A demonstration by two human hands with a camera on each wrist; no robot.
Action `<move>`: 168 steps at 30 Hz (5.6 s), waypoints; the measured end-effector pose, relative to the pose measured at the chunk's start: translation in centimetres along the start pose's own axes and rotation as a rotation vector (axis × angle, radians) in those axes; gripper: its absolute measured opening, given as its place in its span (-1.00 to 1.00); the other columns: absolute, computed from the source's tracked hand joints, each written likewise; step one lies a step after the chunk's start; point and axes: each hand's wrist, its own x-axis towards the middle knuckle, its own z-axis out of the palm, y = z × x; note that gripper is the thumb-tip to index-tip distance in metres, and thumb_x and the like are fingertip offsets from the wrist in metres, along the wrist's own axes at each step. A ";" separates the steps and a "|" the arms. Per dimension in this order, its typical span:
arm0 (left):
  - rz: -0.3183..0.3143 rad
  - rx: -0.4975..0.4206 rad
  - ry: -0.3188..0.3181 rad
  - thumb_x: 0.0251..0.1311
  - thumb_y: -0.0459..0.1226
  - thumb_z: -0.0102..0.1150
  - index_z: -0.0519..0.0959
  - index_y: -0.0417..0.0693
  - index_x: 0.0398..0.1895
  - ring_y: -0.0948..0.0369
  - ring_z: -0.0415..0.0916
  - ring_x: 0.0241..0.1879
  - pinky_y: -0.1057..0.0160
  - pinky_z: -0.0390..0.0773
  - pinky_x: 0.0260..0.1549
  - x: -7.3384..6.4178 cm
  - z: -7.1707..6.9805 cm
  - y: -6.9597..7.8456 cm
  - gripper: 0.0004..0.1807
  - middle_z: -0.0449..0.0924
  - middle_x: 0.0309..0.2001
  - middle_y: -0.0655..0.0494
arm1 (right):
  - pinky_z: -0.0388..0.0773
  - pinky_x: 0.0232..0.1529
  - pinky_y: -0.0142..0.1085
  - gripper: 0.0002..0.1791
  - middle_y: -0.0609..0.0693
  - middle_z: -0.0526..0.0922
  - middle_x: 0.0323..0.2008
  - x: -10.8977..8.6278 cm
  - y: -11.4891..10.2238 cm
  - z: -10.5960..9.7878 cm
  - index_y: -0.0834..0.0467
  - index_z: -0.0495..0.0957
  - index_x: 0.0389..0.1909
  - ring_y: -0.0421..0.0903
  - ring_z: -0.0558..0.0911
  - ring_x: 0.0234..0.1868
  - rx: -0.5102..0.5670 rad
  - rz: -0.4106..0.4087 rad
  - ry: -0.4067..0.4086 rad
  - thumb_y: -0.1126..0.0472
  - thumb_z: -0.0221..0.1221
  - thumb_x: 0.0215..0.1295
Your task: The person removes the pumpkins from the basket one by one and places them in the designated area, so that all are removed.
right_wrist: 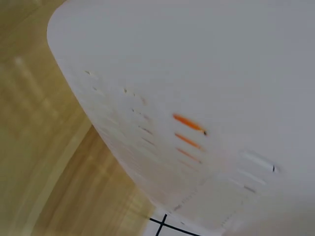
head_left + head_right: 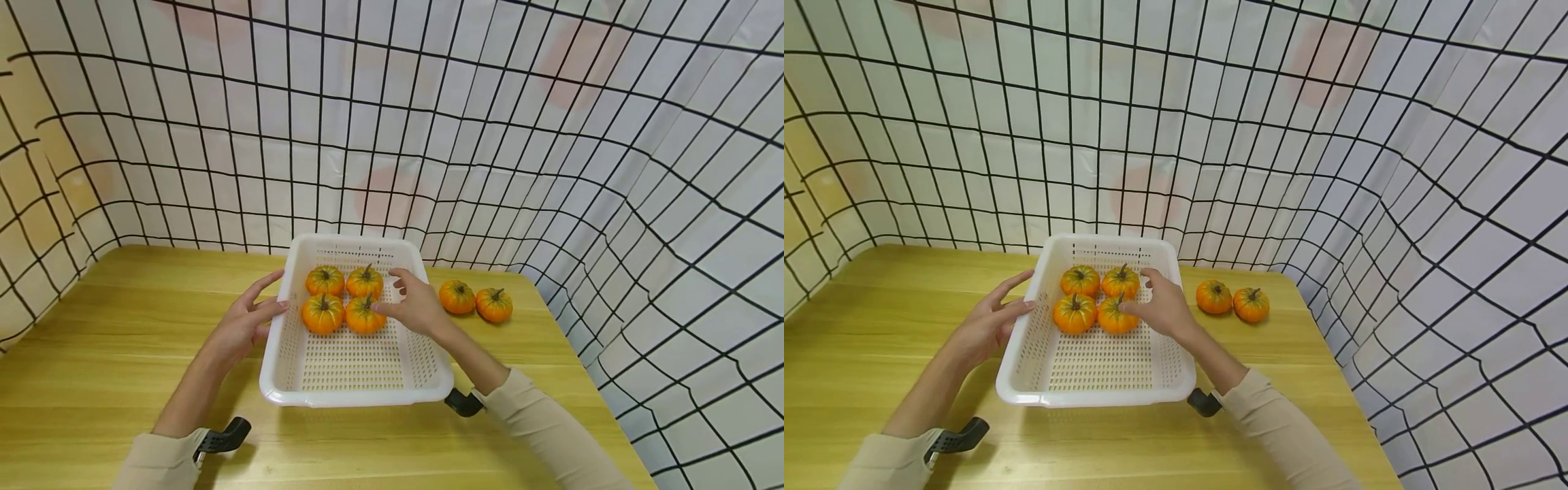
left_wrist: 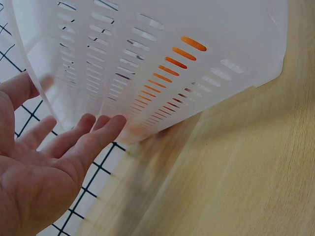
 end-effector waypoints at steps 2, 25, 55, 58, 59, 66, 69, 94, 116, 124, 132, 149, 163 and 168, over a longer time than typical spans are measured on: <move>-0.005 0.000 -0.001 0.48 -0.14 0.11 -0.07 0.24 0.65 -0.24 0.60 0.15 -0.26 0.67 -0.05 0.0 0.0 0.0 -0.19 0.18 0.51 -0.32 | 0.59 0.18 0.06 -0.09 0.24 0.53 0.28 0.1 0.0 0.2 0.14 0.27 0.49 0.23 0.51 0.30 0.002 0.011 -0.010 -0.07 0.42 0.19; 0.001 -0.005 0.002 0.47 -0.13 0.13 -0.06 0.24 0.64 -0.21 0.61 0.16 -0.23 0.67 -0.04 0.0 0.0 0.0 -0.19 0.20 0.51 -0.31 | 0.63 0.10 -0.02 -0.15 0.24 0.57 0.22 1.1 0.0 2.6 0.23 0.35 0.37 0.17 0.59 0.18 -0.102 0.066 -0.128 -0.14 0.41 0.19; -0.007 -0.014 -0.005 0.49 -0.15 0.11 -0.08 0.21 0.65 -0.14 0.63 0.15 -0.16 0.69 -0.04 0.0 0.0 0.2 -0.19 0.16 0.52 -0.31 | 0.56 0.22 -0.02 -0.03 0.21 0.56 0.27 1.7 0.5 3.8 0.23 0.31 0.42 0.14 0.55 0.27 -0.135 0.111 -0.192 -0.19 0.45 0.10; -0.008 -0.019 -0.005 0.48 -0.15 0.12 -0.08 0.21 0.65 -0.14 0.63 0.14 -0.17 0.69 -0.04 0.0 0.0 0.2 -0.19 0.16 0.52 -0.32 | 0.57 0.21 -0.03 -0.03 0.20 0.57 0.26 1.7 0.4 3.8 0.23 0.32 0.42 0.13 0.56 0.25 -0.142 0.117 -0.193 -0.19 0.45 0.10; -0.009 -0.018 -0.005 0.48 -0.15 0.12 -0.08 0.21 0.65 -0.14 0.63 0.14 -0.17 0.69 -0.04 0.0 0.0 0.2 -0.19 0.16 0.52 -0.32 | 0.57 0.22 -0.03 -0.02 0.20 0.57 0.26 1.7 0.4 3.8 0.23 0.32 0.42 0.13 0.56 0.25 -0.145 0.119 -0.194 -0.19 0.45 0.10; -0.006 -0.001 -0.001 0.48 -0.14 0.12 -0.07 0.23 0.65 -0.18 0.62 0.15 -0.18 0.69 -0.04 0.0 0.0 0.1 -0.19 0.18 0.51 -0.33 | 0.55 0.25 -0.02 0.01 0.19 0.55 0.29 1.7 0.4 3.7 0.20 0.28 0.46 0.13 0.54 0.28 -0.142 0.125 -0.197 -0.20 0.46 0.09; -0.004 0.001 -0.005 0.48 -0.14 0.11 -0.07 0.23 0.65 -0.18 0.62 0.15 -0.18 0.69 -0.04 0.0 0.0 0.1 -0.19 0.18 0.50 -0.34 | 0.55 0.24 -0.01 0.01 0.17 0.55 0.29 1.7 0.5 3.8 0.17 0.28 0.46 0.13 0.54 0.28 -0.140 0.121 -0.195 -0.21 0.46 0.08; -0.010 -0.009 -0.007 0.49 -0.14 0.10 -0.07 0.25 0.65 -0.23 0.57 0.19 -0.26 0.66 -0.04 0.0 0.0 0.1 -0.21 0.15 0.53 -0.31 | 0.49 0.33 0.00 -0.08 0.14 0.57 0.30 2.0 0.7 3.6 0.10 0.39 0.43 0.12 0.54 0.30 -0.125 0.062 -0.163 -0.08 0.51 0.06; -0.007 0.013 0.002 0.48 -0.12 0.12 -0.08 0.24 0.65 -0.20 0.59 0.18 -0.21 0.67 -0.02 -0.1 0.0 0.2 -0.19 0.15 0.53 -0.29 | 0.54 0.26 0.04 -0.11 0.11 0.56 0.31 1.8 0.4 2.8 0.09 0.47 0.38 0.14 0.53 0.30 0.027 0.026 -0.014 -0.03 0.56 -0.02; 0.000 0.013 0.003 0.48 -0.13 0.11 -0.07 0.22 0.65 -0.16 0.61 0.17 -0.20 0.68 -0.02 0.1 0.0 0.0 -0.19 0.17 0.52 -0.30 | 0.63 0.13 -0.07 -0.12 0.04 0.62 0.26 1.7 0.6 2.1 0.05 0.51 0.35 0.06 0.60 0.18 0.070 -0.003 0.062 -0.04 0.58 -0.07; 0.000 0.019 0.005 0.49 -0.13 0.11 -0.07 0.23 0.65 -0.17 0.61 0.16 -0.22 0.67 -0.02 0.1 0.1 0.0 -0.19 0.17 0.52 -0.30 | 0.66 0.07 -0.10 -0.14 0.08 0.62 0.23 1.5 0.7 1.5 0.01 0.54 0.33 0.07 0.60 0.16 0.158 0.002 0.090 0.00 0.59 -0.09; -0.008 0.009 -0.004 0.49 -0.14 0.10 -0.07 0.23 0.65 -0.20 0.61 0.15 -0.26 0.67 -0.04 -0.1 0.1 -0.1 -0.20 0.16 0.53 -0.31 | 0.71 -0.05 -0.18 -0.12 0.06 0.50 0.33 -1.0 1.1 -0.8 -0.08 0.44 0.41 0.06 0.64 0.07 0.336 0.046 0.127 -0.05 0.55 0.02; -0.010 -0.005 -0.001 0.49 -0.14 0.10 -0.06 0.24 0.65 -0.16 0.64 0.13 -0.23 0.67 -0.04 0.0 0.1 0.0 -0.21 0.15 0.53 -0.30 | 0.68 0.07 -0.15 -0.08 0.05 0.45 0.40 -3.0 4.0 -3.8 -0.02 0.37 0.47 0.10 0.59 0.17 0.404 0.051 0.220 -0.04 0.52 0.08; -0.004 0.001 -0.004 0.49 -0.14 0.10 -0.06 0.24 0.65 -0.14 0.65 0.12 -0.21 0.68 -0.03 -0.1 0.0 0.1 -0.21 0.15 0.53 -0.30 | 0.64 0.06 -0.34 -0.07 0.07 0.40 0.45 -3.7 5.3 -4.8 0.01 0.34 0.49 0.11 0.54 0.21 0.402 0.071 0.247 -0.04 0.51 0.10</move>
